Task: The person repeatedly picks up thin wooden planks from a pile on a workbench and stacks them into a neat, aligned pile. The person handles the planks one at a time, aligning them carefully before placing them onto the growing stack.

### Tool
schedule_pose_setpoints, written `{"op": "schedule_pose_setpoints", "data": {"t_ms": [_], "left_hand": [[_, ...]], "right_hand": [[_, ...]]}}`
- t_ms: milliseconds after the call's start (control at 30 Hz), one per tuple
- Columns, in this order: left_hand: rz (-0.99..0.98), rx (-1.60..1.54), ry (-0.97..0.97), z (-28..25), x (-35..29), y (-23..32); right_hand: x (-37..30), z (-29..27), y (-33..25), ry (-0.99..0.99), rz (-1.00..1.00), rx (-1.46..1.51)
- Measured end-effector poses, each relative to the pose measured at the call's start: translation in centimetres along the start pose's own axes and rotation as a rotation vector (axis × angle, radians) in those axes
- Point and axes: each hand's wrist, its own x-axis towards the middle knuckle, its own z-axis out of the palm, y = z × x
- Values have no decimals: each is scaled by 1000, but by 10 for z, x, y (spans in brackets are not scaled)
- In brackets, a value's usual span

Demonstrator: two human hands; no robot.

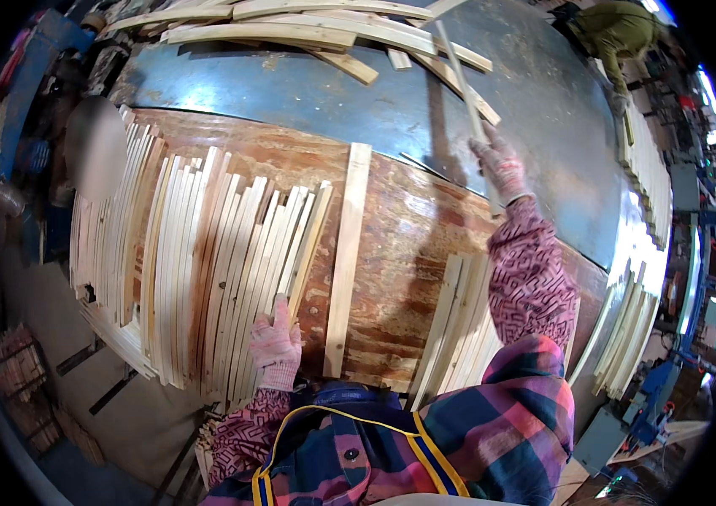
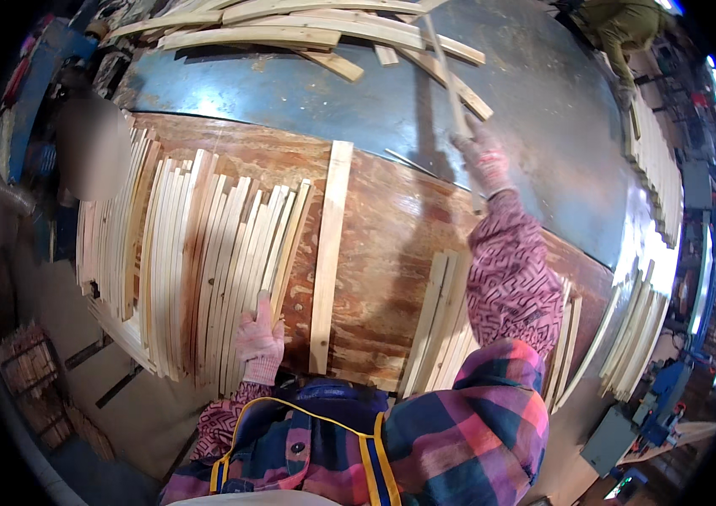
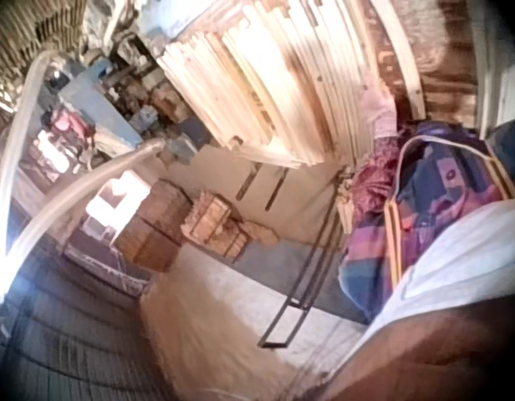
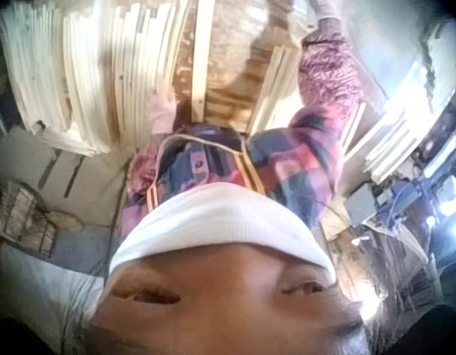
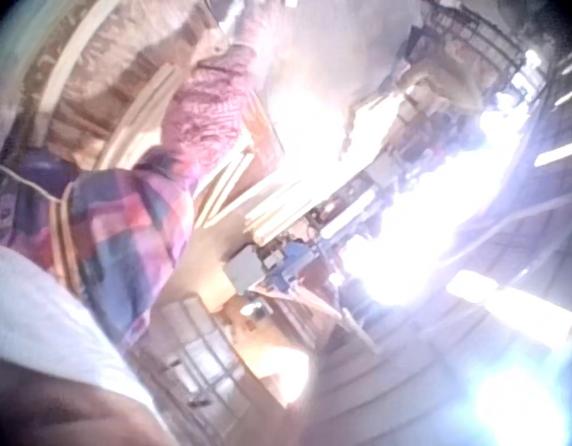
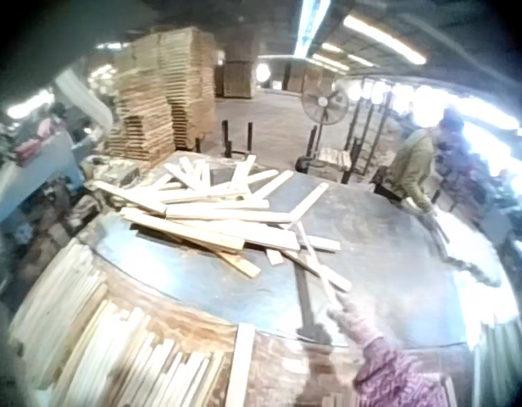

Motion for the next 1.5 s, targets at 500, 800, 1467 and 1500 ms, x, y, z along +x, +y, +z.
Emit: {"op": "schedule_pose_setpoints", "data": {"t_ms": [500, 800, 1467, 1500], "left_hand": [[288, -1308, -205, -74, 63, 81], [346, -428, 463, 43, -28, -17], [-204, -31, -114, -80, 82, -221], [-166, -54, -70, -78, 82, -226]], "right_hand": [[-319, 204, -45, -56, -242, -109], [-274, 247, -55, -48, 154, -461], [-373, 330, -107, 96, -35, 114], [-374, 337, -102, 158, -37, 44]]}}
